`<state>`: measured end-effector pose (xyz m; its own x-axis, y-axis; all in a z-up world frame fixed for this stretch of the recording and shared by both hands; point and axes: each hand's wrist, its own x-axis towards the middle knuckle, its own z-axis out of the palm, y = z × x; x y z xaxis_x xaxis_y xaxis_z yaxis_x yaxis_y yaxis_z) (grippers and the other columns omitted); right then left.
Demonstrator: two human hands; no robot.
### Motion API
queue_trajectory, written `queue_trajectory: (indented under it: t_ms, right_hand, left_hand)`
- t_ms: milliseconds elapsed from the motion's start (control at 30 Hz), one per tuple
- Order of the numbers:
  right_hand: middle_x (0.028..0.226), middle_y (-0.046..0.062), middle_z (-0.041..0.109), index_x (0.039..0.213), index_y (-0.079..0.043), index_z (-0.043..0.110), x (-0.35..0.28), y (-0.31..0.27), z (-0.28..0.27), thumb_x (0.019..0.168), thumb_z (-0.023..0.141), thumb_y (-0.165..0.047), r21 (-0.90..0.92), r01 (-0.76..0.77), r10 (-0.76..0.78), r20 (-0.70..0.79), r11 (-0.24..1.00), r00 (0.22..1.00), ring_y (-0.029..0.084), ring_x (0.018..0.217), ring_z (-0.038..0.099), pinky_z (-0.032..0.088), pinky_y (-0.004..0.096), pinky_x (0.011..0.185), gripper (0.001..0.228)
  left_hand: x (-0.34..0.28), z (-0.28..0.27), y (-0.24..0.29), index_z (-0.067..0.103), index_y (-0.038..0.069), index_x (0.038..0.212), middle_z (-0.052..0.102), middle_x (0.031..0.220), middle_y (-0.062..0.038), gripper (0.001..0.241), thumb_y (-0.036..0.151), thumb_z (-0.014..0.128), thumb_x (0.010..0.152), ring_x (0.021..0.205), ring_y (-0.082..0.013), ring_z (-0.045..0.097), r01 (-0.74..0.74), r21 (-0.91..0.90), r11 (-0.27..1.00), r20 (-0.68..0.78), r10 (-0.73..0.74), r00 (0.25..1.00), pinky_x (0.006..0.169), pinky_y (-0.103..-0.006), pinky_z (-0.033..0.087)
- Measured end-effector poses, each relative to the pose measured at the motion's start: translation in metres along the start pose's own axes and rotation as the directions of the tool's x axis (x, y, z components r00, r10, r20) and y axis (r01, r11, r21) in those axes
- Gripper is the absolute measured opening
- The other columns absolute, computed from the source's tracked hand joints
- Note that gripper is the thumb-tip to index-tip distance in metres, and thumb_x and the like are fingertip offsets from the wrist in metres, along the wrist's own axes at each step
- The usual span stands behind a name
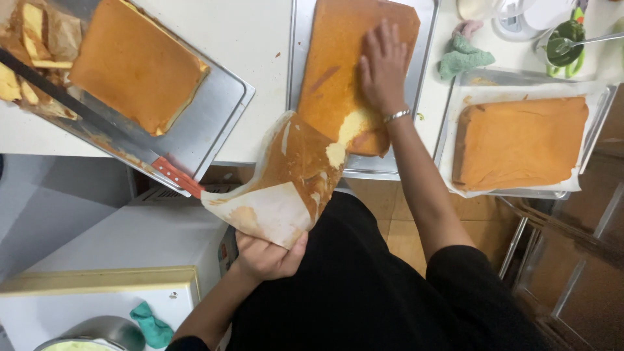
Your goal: Trimming the edges and removing parchment paper from baked cake sheets.
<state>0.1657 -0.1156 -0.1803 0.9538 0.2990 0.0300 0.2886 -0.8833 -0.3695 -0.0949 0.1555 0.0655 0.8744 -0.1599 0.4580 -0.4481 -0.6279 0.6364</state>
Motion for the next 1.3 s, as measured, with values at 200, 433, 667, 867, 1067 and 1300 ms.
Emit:
queue_trajectory:
  t_ms: [200, 433, 667, 867, 1067, 1300]
  right_hand:
    - [0.127, 0.006, 0.069, 0.132, -0.01, 0.066, -0.042, -0.102, -0.047, 0.106, 0.053, -0.027, 0.686, -0.106, -0.219, 0.37, 0.72, 0.903, 0.021, 0.122, 0.062, 0.049, 0.039, 0.109, 0.034]
    - [0.117, 0.01, 0.058, 0.142, -0.003, 0.063, -0.063, -0.123, -0.003, 0.111, 0.048, -0.038, 0.758, -0.649, -0.397, 0.615, 0.06, 0.682, 0.019, 0.104, 0.05, 0.042, 0.035, 0.093, 0.049]
    - [0.143, 0.008, 0.061, 0.145, -0.007, 0.055, -0.075, -0.115, -0.006, 0.098, 0.063, -0.039, 0.455, -0.709, -0.512, 0.491, -0.539, 0.705, 0.02, 0.135, 0.057, 0.044, 0.041, 0.119, 0.057]
    - [0.15, 0.009, 0.056, 0.15, -0.011, 0.049, -0.062, -0.048, -0.038, 0.086, 0.084, -0.033, 0.571, -0.459, -0.282, 0.374, -0.681, 0.884, 0.027, 0.142, 0.052, 0.038, 0.048, 0.126, 0.077]
    - [0.148, 0.016, 0.057, 0.149, -0.004, 0.048, -0.038, -0.033, -0.132, 0.094, 0.073, -0.033, 0.743, -0.29, -0.029, 0.344, -0.603, 0.939, 0.032, 0.138, 0.056, 0.043, 0.048, 0.122, 0.067]
    - [0.142, 0.013, 0.061, 0.145, 0.001, 0.054, -0.02, 0.025, -0.153, 0.1, 0.068, -0.028, 0.95, -0.289, -0.009, 0.29, -0.119, 0.957, 0.026, 0.131, 0.061, 0.05, 0.043, 0.118, 0.055]
  left_hand:
    - [0.042, -0.013, 0.015, 0.077, 0.001, 0.094, 0.075, 0.101, -0.014, 0.021, 0.016, 0.074, 0.079, 0.097, -0.0376, 0.074, -0.116, -0.067, 0.991, -0.003, 0.116, 0.993, 0.099, -0.0563, 0.052]
    - [0.06, -0.024, 0.022, 0.072, 0.005, 0.097, 0.073, 0.101, -0.017, 0.02, 0.016, 0.068, 0.081, 0.099, -0.0433, 0.073, -0.335, -0.15, 0.93, -0.047, 0.332, 0.942, 0.099, -0.0627, 0.052]
    - [0.084, -0.005, -0.003, 0.069, 0.0, 0.118, 0.071, 0.115, -0.017, 0.035, 0.026, 0.06, 0.096, 0.103, -0.0324, 0.072, 0.207, -0.532, 0.821, 0.112, -0.174, 0.978, 0.096, -0.0431, 0.057]
    - [0.147, 0.022, -0.083, 0.048, -0.002, 0.15, 0.062, 0.139, -0.016, 0.065, 0.047, 0.052, 0.107, 0.127, -0.0301, 0.061, 0.337, -0.919, -0.205, 0.395, -0.477, 0.785, 0.109, -0.0491, 0.05]
    - [0.133, 0.079, -0.178, 0.044, 0.009, 0.148, 0.062, 0.138, -0.01, 0.063, 0.037, 0.06, 0.094, 0.126, -0.0258, 0.063, 0.557, -0.803, -0.212, 0.593, -0.37, 0.715, 0.101, -0.0501, 0.057]
    - [0.165, 0.107, -0.197, 0.061, 0.002, 0.13, 0.073, 0.117, -0.008, 0.039, 0.017, 0.065, 0.095, 0.103, -0.0202, 0.075, 0.732, -0.681, -0.022, 0.641, -0.501, 0.581, 0.083, -0.0423, 0.068]
